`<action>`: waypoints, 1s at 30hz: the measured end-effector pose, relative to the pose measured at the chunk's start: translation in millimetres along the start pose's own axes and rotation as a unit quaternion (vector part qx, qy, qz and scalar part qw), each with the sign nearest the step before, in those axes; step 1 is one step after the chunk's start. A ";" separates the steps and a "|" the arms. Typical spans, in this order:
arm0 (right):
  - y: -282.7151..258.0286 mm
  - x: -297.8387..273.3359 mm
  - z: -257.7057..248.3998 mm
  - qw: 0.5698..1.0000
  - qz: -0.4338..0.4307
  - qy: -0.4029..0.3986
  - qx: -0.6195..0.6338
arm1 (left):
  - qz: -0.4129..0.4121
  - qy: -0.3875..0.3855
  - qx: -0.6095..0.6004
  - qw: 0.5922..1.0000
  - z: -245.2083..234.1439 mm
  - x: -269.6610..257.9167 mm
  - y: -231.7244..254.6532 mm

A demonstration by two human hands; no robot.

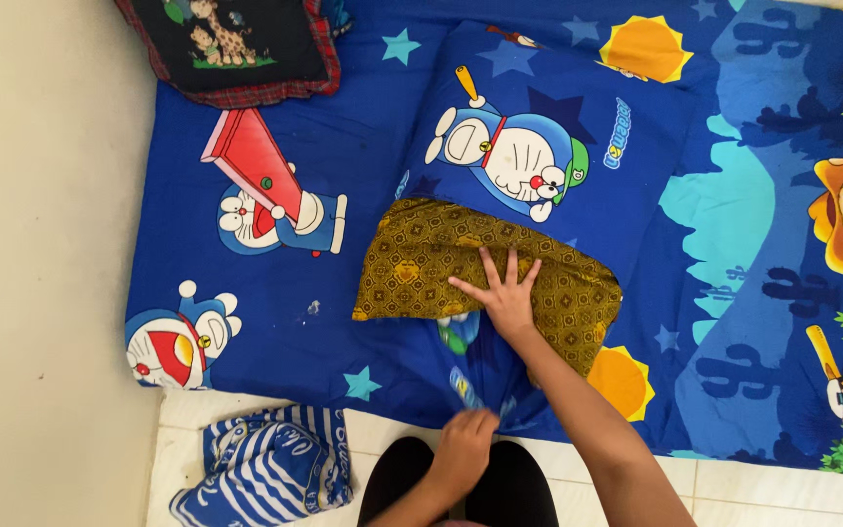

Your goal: The person puts a blue neck pillow into a small pillowcase and then inserts a patterned square pillow into a blue cartoon-themed pillowcase by hand.

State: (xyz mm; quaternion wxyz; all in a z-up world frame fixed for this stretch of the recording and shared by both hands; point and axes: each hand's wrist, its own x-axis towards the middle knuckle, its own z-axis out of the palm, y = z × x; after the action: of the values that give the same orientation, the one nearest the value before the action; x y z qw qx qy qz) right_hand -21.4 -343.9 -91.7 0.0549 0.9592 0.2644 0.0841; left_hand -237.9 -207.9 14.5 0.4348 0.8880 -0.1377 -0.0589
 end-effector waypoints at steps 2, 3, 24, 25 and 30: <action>9.4 13.8 6.6 1.000 0.003 0.006 0.000 | -0.009 0.002 -0.001 1.000 -3.7 -18.8 6.9; 17.3 21.9 9.0 1.000 0.010 0.014 0.002 | -0.021 0.017 -0.018 0.999 -6.5 -26.2 7.9; -30.2 65.3 -70.7 0.994 -0.044 -0.069 0.073 | -0.372 0.211 0.087 0.899 -119.3 63.9 -162.1; -31.0 75.1 -72.5 0.986 -0.048 -0.155 0.034 | -0.400 0.135 0.140 0.896 -111.3 66.0 -168.4; -26.5 91.3 -63.7 0.991 -0.062 -0.091 0.081 | -0.435 -0.014 0.135 0.890 -91.9 55.5 -193.8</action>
State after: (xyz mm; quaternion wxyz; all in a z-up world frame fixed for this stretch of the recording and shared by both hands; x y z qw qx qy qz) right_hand 30.5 -270.2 -21.2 0.0065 0.9458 0.3235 -0.0290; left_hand -126.8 -41.8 -81.0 0.2392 0.9085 0.2492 -0.2354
